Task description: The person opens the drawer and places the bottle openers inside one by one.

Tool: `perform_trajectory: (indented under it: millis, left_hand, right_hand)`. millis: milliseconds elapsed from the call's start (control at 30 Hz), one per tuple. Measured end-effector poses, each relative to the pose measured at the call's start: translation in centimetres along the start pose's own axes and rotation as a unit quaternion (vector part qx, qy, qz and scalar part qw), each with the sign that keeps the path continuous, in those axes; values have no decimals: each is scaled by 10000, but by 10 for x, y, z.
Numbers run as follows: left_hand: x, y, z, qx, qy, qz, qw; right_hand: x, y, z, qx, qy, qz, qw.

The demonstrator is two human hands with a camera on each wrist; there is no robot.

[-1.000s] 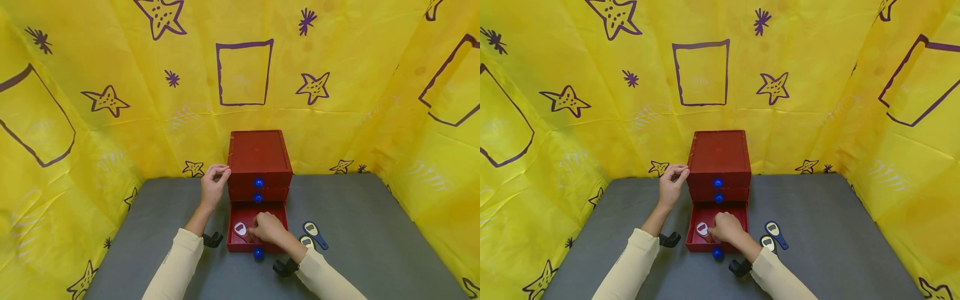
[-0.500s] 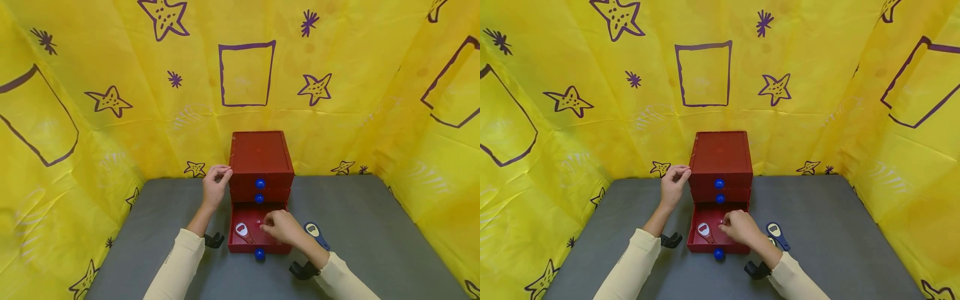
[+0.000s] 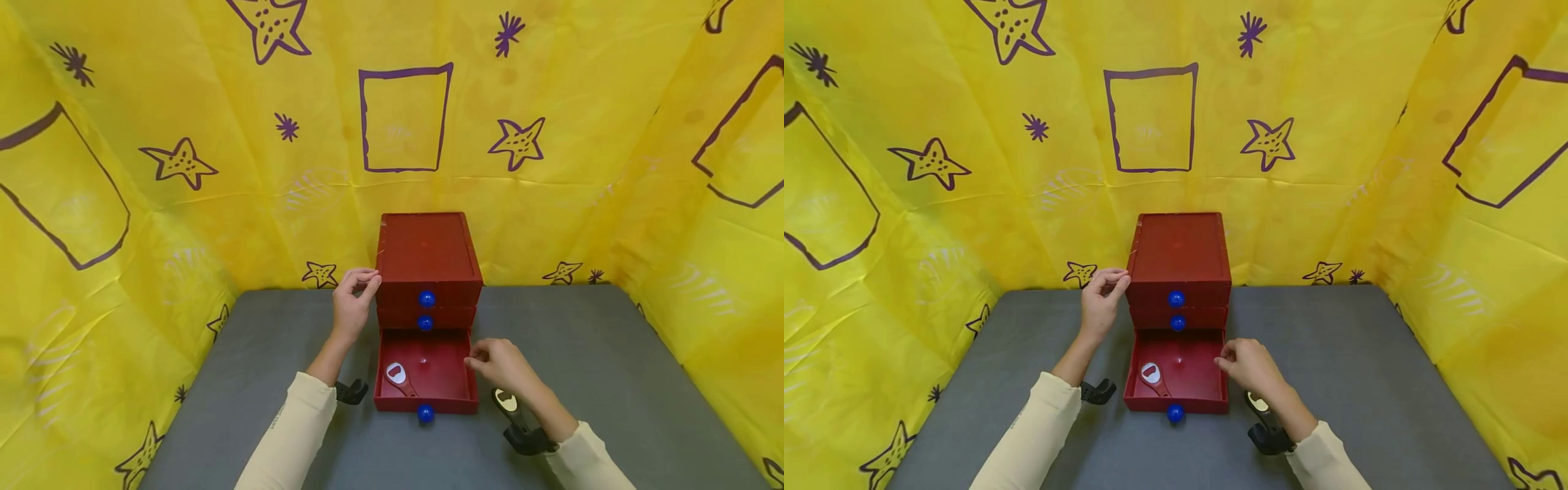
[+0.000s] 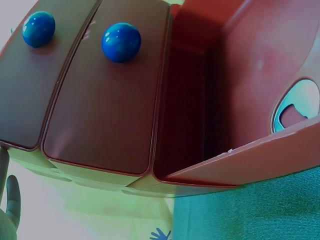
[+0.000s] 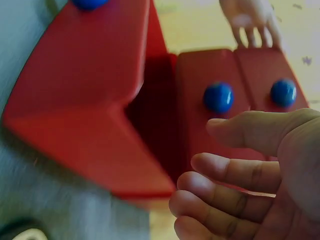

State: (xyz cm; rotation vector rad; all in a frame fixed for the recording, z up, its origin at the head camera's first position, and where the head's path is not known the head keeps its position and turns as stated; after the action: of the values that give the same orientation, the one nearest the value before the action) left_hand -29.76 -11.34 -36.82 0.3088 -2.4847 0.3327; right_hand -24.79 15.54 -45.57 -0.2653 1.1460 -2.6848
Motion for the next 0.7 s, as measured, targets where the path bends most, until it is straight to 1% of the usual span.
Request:
perform_trajectory:
  millis: [167,300,467,567,700]
  left_hand:
    - [0,-1,0,23,34,-36,10000]
    - [0,-1,0,-9,-2,-77,10000]
    - [0,-1,1,18,-42,-42,10000]
    - [-1,-1,0,39,-4,-56,10000]
    - [-2,-1,-2,41,63,-109,9999]
  right_hand:
    - [-6,-7,-26,-138,245,-149,9995]
    - [-12,-13,-44,-307,348,-168,9988]
    - [-22,-18,-62,-522,520,-199,9971]
    - [-30,-21,-72,-705,763,-225,9943]
    - [-41,-24,-83,-964,1191,-131,9881]
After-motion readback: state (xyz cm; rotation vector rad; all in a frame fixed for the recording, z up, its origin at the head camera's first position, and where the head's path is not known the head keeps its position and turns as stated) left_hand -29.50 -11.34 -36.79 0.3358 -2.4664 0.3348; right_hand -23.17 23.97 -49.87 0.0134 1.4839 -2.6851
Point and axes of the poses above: each hand's wrist, its own x-axis towards the middle knuckle, its own y-axis out of the palm, z = x × y, the point moved 6 cm from there along x, towards the middle knuckle, and after that the axes turned 8 degrees about x, right-handed, at the moved point
